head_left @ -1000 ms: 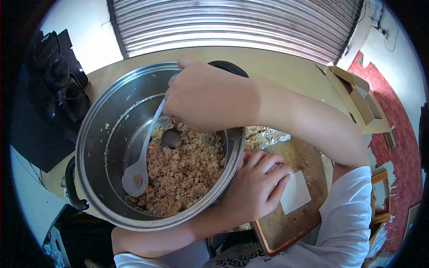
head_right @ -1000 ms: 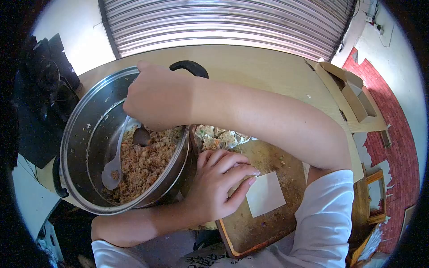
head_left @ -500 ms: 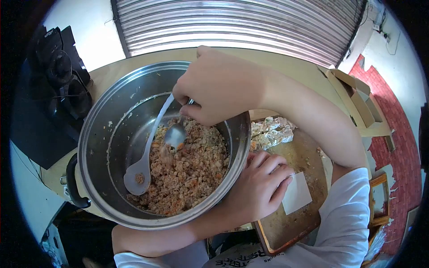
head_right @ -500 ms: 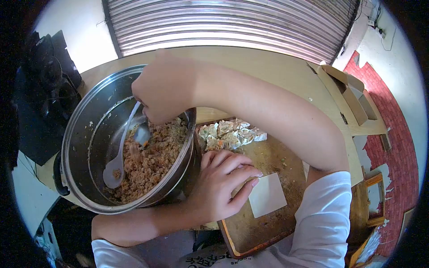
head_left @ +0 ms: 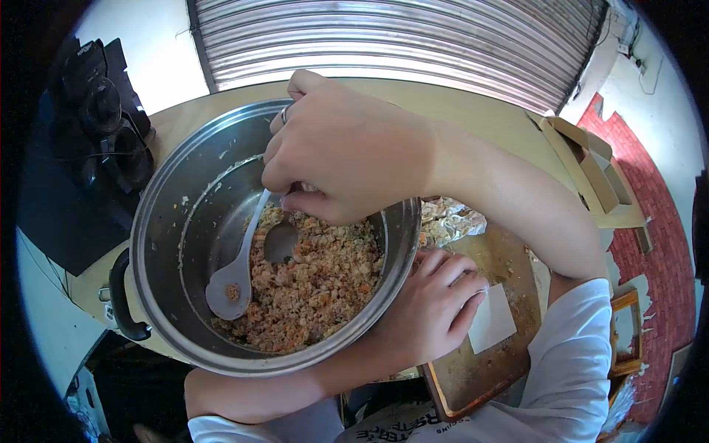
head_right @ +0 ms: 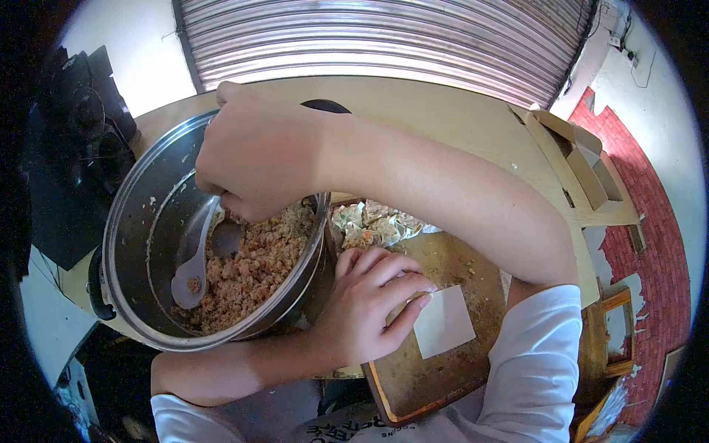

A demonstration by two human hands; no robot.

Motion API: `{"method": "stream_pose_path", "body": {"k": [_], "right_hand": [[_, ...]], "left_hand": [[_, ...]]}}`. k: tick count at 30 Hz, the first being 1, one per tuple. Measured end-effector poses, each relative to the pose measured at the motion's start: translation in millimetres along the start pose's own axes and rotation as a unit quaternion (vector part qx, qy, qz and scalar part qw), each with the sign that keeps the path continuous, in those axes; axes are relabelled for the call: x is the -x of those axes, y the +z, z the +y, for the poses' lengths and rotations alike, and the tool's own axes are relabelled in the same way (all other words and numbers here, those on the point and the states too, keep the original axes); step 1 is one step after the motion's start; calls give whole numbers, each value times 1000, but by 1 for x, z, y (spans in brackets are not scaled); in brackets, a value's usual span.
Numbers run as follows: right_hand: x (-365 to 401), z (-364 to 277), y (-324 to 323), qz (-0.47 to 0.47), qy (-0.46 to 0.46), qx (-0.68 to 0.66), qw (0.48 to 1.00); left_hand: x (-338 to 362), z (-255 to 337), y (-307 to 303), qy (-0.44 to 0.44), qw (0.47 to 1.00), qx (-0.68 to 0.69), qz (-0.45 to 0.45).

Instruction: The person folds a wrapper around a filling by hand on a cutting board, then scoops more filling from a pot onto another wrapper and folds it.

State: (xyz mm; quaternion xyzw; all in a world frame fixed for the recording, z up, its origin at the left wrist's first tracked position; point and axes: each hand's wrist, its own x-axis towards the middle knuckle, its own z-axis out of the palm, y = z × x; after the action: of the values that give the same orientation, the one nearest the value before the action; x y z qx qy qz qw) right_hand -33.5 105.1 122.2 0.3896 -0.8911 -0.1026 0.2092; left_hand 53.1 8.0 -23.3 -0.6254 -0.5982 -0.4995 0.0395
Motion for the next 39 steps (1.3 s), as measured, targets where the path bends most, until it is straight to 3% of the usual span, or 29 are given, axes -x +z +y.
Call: {"method": "stream_pose_path", "body": {"k": [3, 6, 8, 14, 18, 24, 29, 31, 32, 37, 39], "right_hand": [[-1, 1, 0, -15, -36, -35, 999], [0, 0, 2, -61, -13, -109, 992], [3, 1, 8, -92, 51, -137, 985], [4, 18, 1, -106, 104, -223, 963], [11, 23, -16, -79, 122, -250, 957], [49, 30, -48, -28, 222, -289, 931], [115, 12, -98, 15, 239, -281, 929], [147, -6, -118, 7, 279, -251, 927], [159, -19, -129, -16, 346, -267, 899], [228, -60, -137, -60, 436, -267, 857], [246, -72, -129, -102, 335, -134, 927]], "left_hand": [[0, 0, 0, 4, 1000, -5, 2], [0, 1, 0, 0, 1000, -4, -5], [0, 1, 0, -1, 1000, -5, -3], [0, 0, 1, 2, 1000, 0, 1], [0, 0, 0, 0, 1000, -4, 3], [1, 0, 1, -14, 1000, -22, -13], [1, -1, 1, -24, 998, -40, -32], [-1, -1, -1, -22, 998, -37, -42], [-2, 0, -3, -29, 997, -42, -55], [-3, -2, -2, -32, 997, -45, -53], [-3, 0, -4, -39, 998, -35, -37]]}}
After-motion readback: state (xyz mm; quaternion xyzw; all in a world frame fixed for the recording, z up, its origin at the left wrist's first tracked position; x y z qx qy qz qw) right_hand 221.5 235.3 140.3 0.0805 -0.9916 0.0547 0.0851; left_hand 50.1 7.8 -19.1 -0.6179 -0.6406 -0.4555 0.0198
